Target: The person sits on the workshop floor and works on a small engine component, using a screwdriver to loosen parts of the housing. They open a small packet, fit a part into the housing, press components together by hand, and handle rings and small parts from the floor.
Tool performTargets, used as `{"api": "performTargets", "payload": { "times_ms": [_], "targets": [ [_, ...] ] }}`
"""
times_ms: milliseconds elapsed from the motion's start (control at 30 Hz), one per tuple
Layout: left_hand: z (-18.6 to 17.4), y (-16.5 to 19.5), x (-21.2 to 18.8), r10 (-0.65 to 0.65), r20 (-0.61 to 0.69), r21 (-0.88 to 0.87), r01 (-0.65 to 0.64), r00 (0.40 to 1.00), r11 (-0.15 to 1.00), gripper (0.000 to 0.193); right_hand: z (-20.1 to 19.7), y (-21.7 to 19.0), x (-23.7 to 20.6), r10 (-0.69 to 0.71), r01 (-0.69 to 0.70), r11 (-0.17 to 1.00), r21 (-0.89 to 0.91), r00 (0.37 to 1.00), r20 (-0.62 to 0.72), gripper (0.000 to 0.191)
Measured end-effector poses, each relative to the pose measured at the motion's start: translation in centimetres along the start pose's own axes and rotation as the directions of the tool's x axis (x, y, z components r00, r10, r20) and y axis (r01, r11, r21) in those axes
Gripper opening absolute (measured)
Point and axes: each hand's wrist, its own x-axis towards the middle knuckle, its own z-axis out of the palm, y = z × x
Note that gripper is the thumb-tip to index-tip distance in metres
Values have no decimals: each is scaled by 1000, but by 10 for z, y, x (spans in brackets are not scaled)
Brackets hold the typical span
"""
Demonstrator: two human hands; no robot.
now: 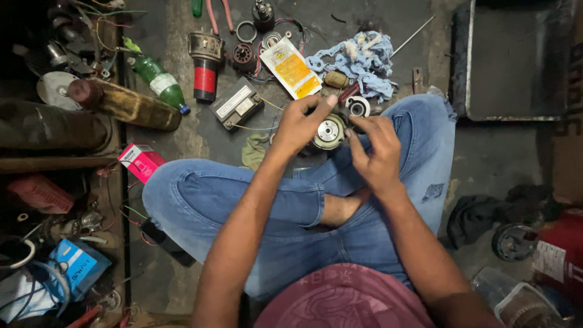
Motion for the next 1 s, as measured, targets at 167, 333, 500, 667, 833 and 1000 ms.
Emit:
{"api": "performTargets", "payload": {
  "times_ms": [167,333,500,667,833,1000],
  "targets": [
    [-6,-5,-2,-1,20,18,1,1000,1000,27,-2,-3,-2,154,-152,978,141,988,-4,32],
    [-6,0,-7,30,24,-62,-28,999,998,26,1,-5,-3,211,-206,958,197,977,-5,27],
    [-4,7,-10,30,-54,141,-23,998,990,28,1,-9,-1,163,-163,976,144,987,14,30],
    [-2,9,-9,36,-3,83,-35,999,996,25,-4,-11,1,105,-110,991,77,993,61,29],
    [0,7,-6,83,18,66,-84,996,994,22,-4,3,-4,192,-213,944,252,976,106,26],
    [4,6,-6,97,-19,123,-93,995,988,24,5,25,-7,525,-504,485,715,821,224,48]
  ]
}}
